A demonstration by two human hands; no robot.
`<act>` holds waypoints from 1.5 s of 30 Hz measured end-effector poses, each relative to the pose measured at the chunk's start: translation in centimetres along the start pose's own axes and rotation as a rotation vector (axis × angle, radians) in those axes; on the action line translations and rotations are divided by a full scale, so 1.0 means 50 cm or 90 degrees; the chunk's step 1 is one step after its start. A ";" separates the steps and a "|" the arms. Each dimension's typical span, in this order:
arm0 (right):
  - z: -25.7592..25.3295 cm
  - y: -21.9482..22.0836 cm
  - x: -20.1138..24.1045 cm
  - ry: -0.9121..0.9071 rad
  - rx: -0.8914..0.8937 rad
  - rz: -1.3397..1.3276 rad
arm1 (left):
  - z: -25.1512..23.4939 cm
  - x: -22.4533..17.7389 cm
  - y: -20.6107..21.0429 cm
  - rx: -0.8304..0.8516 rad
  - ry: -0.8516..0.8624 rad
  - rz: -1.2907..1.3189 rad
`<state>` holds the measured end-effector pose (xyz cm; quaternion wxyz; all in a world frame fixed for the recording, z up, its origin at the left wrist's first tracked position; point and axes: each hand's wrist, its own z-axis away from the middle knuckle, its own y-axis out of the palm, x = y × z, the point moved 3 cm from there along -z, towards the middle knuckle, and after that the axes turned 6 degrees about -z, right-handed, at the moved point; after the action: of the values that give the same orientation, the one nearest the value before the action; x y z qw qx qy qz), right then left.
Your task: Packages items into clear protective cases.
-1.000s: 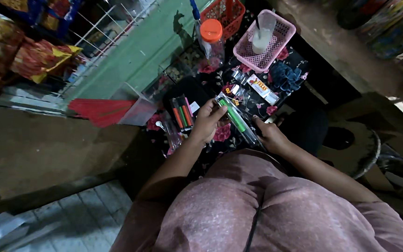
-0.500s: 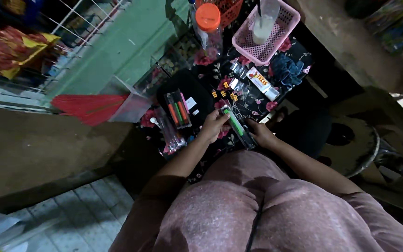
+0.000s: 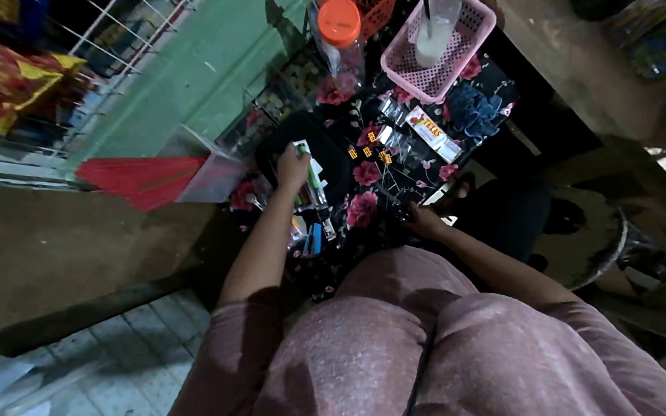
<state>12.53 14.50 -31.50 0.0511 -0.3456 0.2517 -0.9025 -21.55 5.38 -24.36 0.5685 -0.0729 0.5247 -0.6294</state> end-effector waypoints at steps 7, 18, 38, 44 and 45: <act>-0.050 0.044 0.070 0.006 -0.017 0.028 | -0.049 -0.026 -0.007 -0.139 0.066 -0.216; -0.186 -0.149 0.115 0.028 -0.170 0.031 | -0.133 -0.217 0.242 0.162 0.403 -0.449; -0.154 -0.092 0.021 0.092 -0.251 0.011 | 0.135 -0.116 0.315 0.340 0.425 -0.294; -0.215 -0.026 0.062 0.009 -0.298 0.137 | 0.173 -0.023 0.387 0.366 0.561 -0.328; -0.220 -0.013 0.067 -0.011 -0.296 0.137 | 0.180 -0.010 0.383 0.342 0.555 -0.322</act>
<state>2.92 18.79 -36.15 0.0684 -0.3273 0.4871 -0.8068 -2.92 4.35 -34.38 0.1298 0.2171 0.4988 -0.8289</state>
